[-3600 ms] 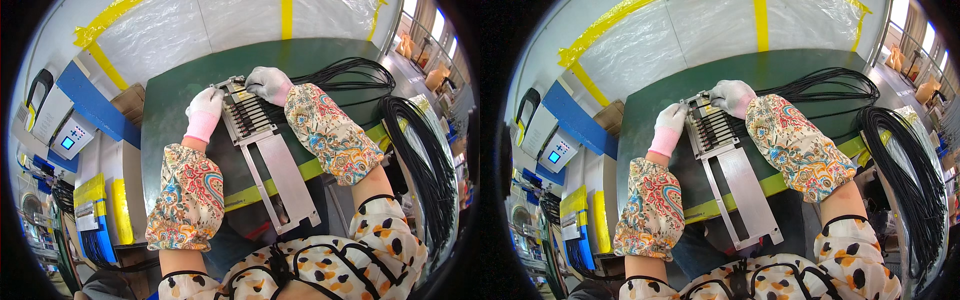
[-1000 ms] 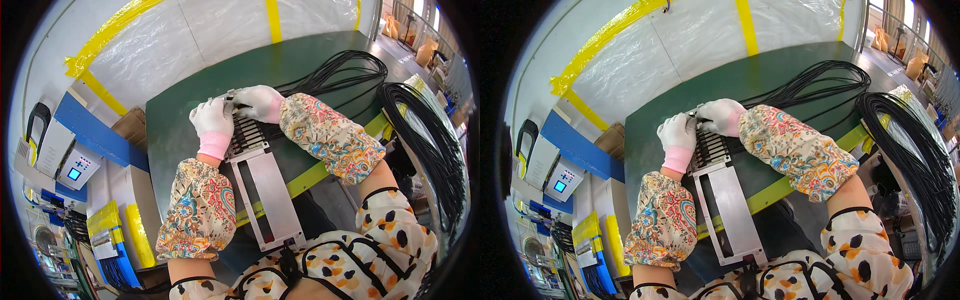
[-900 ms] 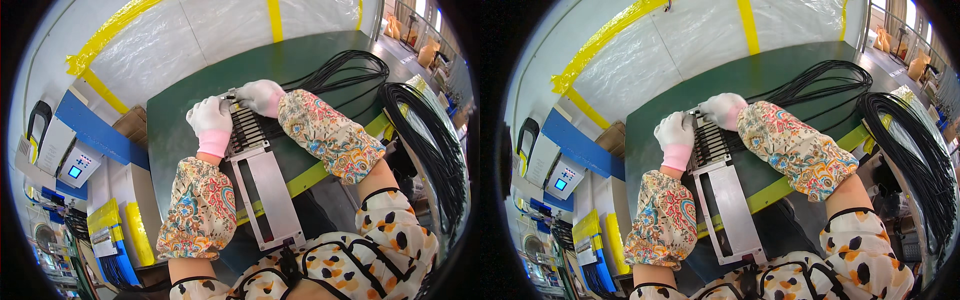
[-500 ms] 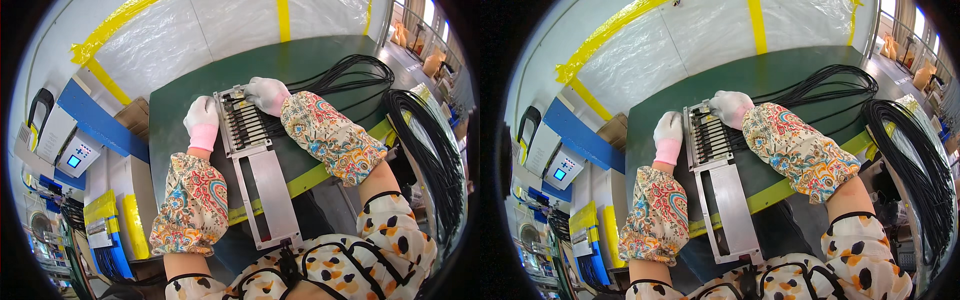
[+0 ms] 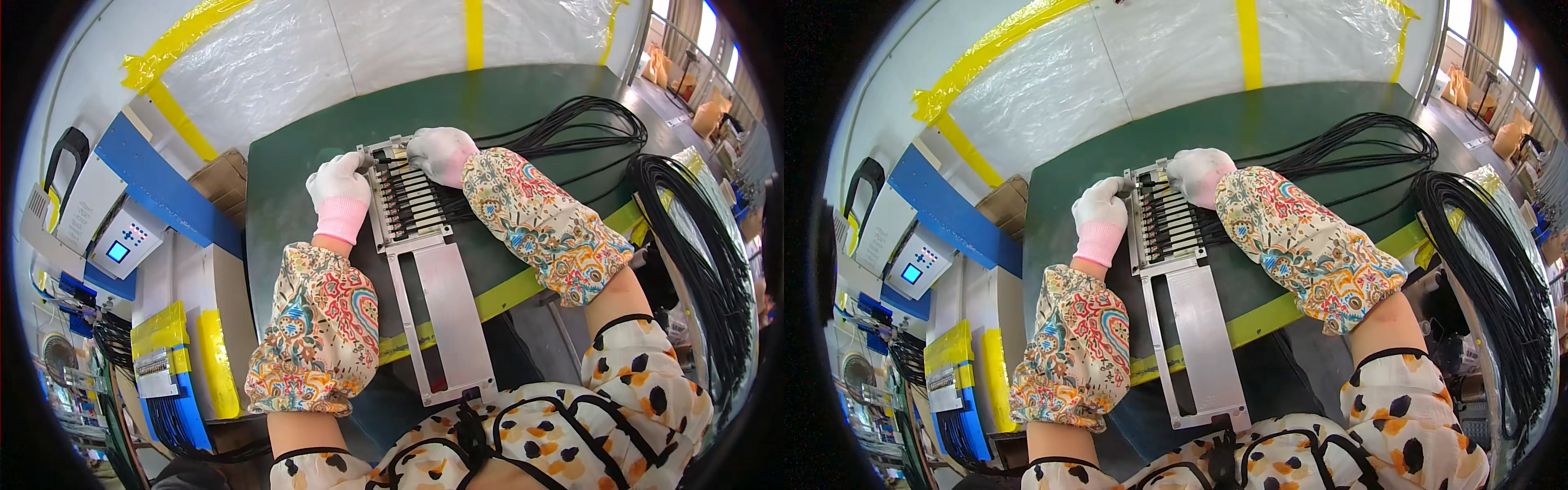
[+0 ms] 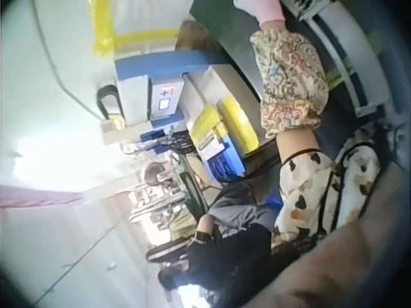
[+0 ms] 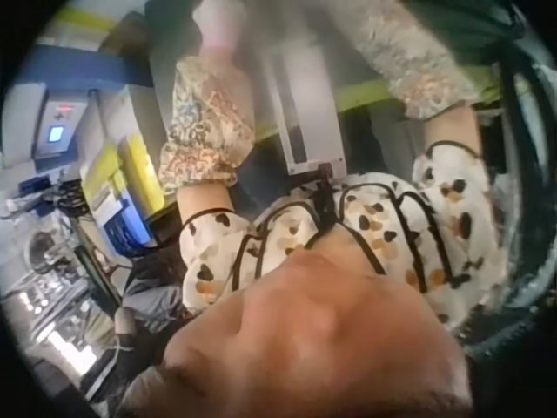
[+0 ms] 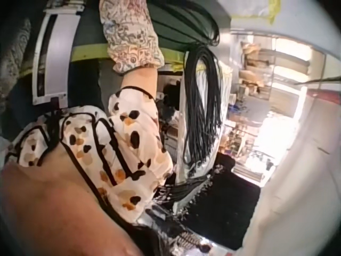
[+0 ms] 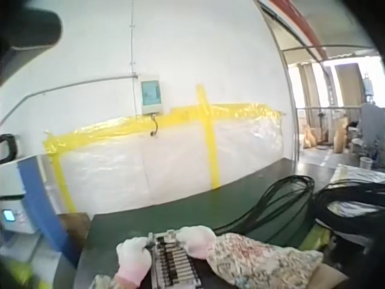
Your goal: Assembling wire harnesses by inserting bundles of wires into a connector fixture at a manual assembly station.
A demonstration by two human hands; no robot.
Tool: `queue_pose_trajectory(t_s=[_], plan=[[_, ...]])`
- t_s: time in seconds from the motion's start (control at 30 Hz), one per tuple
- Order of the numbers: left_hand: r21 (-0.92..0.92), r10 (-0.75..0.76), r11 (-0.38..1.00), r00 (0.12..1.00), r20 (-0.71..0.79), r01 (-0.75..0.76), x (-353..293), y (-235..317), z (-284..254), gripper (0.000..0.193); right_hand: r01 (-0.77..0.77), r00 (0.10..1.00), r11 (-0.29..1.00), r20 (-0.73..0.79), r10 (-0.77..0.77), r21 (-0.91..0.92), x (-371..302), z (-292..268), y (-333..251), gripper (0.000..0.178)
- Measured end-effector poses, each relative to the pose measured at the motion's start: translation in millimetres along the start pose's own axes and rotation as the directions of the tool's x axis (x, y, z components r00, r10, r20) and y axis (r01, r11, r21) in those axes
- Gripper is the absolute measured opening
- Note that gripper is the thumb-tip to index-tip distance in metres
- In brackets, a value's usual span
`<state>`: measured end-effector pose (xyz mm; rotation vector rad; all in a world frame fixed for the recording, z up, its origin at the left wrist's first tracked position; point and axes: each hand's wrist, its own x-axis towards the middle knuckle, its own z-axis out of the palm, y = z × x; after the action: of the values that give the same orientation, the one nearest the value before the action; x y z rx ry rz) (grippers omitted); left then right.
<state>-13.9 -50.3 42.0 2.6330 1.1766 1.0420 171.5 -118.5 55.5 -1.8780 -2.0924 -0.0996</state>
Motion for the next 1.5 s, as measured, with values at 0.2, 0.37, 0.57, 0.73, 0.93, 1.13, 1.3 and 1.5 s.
queue_pose_trajectory(t_s=[0.2, 0.37, 0.57, 0.73, 0.93, 1.13, 1.3, 1.5], plan=[[0.029, 0.114, 0.993, 0.993, 0.013, -0.115, -2.1, 10.7, -7.2, 0.029, 0.015, 0.999, 0.99, 0.035, -0.011, -0.141, 0.3, -4.7, -9.3, 0.015], [0.135, 0.203, 0.967, 0.972, 0.115, -0.218, -4.1, 16.1, 1.3, 0.03, 0.062, 0.998, 0.987, 0.025, -0.058, -0.151, 0.6, -0.3, -9.6, 0.013], [0.251, 0.267, 0.902, 0.911, 0.314, -0.351, -4.1, 25.4, -14.3, 0.033, -0.024, 0.988, 0.995, 0.151, 0.01, 0.093, -0.2, -21.2, 10.1, 0.02], [0.299, 0.293, 0.866, 0.891, 0.347, -0.402, -4.8, 32.8, -9.7, 0.034, -0.178, 0.982, 0.952, 0.113, 0.154, 0.248, 4.2, -31.0, 29.7, 0.022], [0.314, 0.271, 0.875, 0.91, 0.314, -0.369, -4.7, 41.8, -2.6, 0.032, -0.182, 0.899, 0.983, 0.403, 0.168, -0.004, 18.8, -30.0, 14.2, 0.019], [0.128, 0.029, 0.992, 0.99, -0.141, -0.011, -3.6, 13.8, 2.3, 0.011, -0.063, 0.975, 0.998, 0.21, 0.068, -0.032, 10.6, -20.3, 24.4, 0.019], [0.032, -0.008, 0.999, 1.0, -0.004, 0.008, -1.2, 4.6, 9.9, 0.017, 0.063, 0.974, 0.998, 0.218, -0.058, -0.014, 3.2, -21.7, 29.9, 0.022], [0.034, -0.027, 0.999, 1.0, 0.006, 0.027, 0.2, 11.3, 15.8, 0.018, 0.126, 0.985, 0.956, 0.077, -0.151, 0.264, 2.4, -9.6, 16.6, 0.024]])
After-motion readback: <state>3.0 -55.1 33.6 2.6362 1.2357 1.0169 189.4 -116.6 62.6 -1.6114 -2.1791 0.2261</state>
